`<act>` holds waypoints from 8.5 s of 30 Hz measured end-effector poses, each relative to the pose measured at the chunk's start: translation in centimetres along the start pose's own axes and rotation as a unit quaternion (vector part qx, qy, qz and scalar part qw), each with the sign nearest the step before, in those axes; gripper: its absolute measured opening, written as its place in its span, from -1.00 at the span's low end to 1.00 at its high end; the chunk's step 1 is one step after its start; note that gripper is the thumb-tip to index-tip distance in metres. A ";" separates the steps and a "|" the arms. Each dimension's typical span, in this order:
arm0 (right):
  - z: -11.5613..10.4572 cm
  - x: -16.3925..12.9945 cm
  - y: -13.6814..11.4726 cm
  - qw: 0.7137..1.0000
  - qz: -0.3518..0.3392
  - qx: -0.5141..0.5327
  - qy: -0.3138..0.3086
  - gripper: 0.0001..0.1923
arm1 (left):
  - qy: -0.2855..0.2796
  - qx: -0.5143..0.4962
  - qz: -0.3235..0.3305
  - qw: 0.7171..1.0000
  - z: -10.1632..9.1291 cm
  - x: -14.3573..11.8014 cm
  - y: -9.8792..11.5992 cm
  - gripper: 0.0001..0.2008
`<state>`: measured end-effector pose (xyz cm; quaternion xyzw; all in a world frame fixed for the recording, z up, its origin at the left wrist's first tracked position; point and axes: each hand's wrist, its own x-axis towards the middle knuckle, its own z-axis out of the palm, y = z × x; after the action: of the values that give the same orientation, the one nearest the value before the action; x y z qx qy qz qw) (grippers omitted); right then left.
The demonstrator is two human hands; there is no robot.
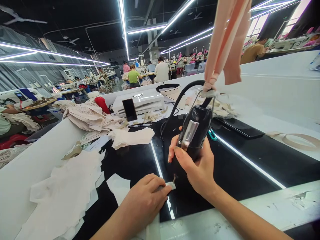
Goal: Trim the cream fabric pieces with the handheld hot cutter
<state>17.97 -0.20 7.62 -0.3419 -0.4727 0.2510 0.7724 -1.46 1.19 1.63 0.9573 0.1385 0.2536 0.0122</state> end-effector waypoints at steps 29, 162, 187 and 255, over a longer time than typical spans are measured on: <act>-0.7 -1.3 -0.5 1.000 0.000 0.011 -0.012 -0.74 | -0.018 0.008 -0.019 1.000 -0.9 -1.4 0.2 -0.79; 0.7 -3.4 -1.4 1.000 0.000 0.013 0.027 -0.73 | -0.009 0.173 -0.054 0.983 -0.6 -3.3 1.7 -0.83; 0.9 -3.6 0.0 0.998 0.015 0.050 -0.046 -0.71 | 0.059 0.262 -0.065 0.961 1.9 -4.3 5.4 -0.52; 3.8 -4.0 0.5 0.993 0.046 0.097 -0.046 -0.74 | 0.014 0.066 -0.081 0.994 -0.5 -5.7 5.0 -0.49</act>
<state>12.81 -1.65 6.22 -0.2751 -0.4649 0.3461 0.7671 -5.15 -5.14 -0.23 0.9380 0.2322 0.2551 -0.0326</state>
